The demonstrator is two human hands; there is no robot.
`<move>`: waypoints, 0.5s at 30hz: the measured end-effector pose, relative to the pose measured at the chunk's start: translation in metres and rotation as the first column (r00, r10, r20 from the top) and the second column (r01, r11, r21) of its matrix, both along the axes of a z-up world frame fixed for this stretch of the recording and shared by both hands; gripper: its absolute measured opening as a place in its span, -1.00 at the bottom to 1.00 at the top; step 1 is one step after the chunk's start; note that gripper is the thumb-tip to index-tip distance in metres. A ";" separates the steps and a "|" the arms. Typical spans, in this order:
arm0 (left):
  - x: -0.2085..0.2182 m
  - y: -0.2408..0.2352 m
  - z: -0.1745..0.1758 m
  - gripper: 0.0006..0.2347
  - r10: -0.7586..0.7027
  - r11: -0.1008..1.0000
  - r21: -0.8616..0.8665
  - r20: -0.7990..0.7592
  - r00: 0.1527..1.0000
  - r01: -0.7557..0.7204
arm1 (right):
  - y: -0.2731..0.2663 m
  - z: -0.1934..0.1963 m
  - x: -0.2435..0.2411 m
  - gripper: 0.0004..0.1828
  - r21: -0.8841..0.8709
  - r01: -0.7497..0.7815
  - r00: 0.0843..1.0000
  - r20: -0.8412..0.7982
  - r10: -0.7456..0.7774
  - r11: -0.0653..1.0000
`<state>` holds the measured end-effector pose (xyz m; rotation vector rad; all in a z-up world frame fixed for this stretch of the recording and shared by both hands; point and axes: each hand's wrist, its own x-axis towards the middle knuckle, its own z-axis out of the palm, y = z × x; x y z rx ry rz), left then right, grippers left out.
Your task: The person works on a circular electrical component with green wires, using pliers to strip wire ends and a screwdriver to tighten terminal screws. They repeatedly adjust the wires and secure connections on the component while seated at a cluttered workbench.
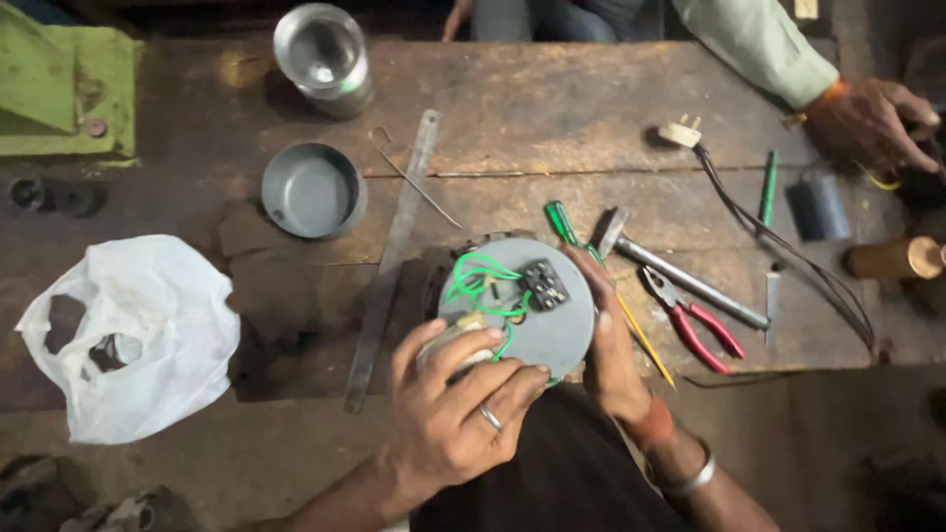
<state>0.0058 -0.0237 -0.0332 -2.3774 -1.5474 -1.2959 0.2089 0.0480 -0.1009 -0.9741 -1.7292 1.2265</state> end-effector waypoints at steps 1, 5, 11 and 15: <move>-0.007 0.005 0.003 -0.86 -0.044 0.999 -0.025 0.046 0.998 0.045 | -0.010 -0.003 0.000 -0.11 0.018 0.043 0.999 0.017 -0.043 0.999; -0.026 0.016 0.011 -0.86 -0.195 0.960 -0.158 0.217 0.957 0.231 | -0.033 -0.021 0.012 -0.15 0.036 0.102 0.994 -0.050 -0.100 0.994; -0.015 0.013 0.011 -0.88 -0.120 0.978 -0.154 0.127 0.985 0.139 | 0.019 -0.073 0.072 -0.50 -0.113 0.422 0.905 0.113 -0.410 0.900; -0.003 0.009 0.014 -0.88 0.004 0.998 -0.056 -0.160 0.987 -0.013 | 0.043 -0.113 0.101 -0.72 0.300 0.262 0.681 0.616 -0.396 0.917</move>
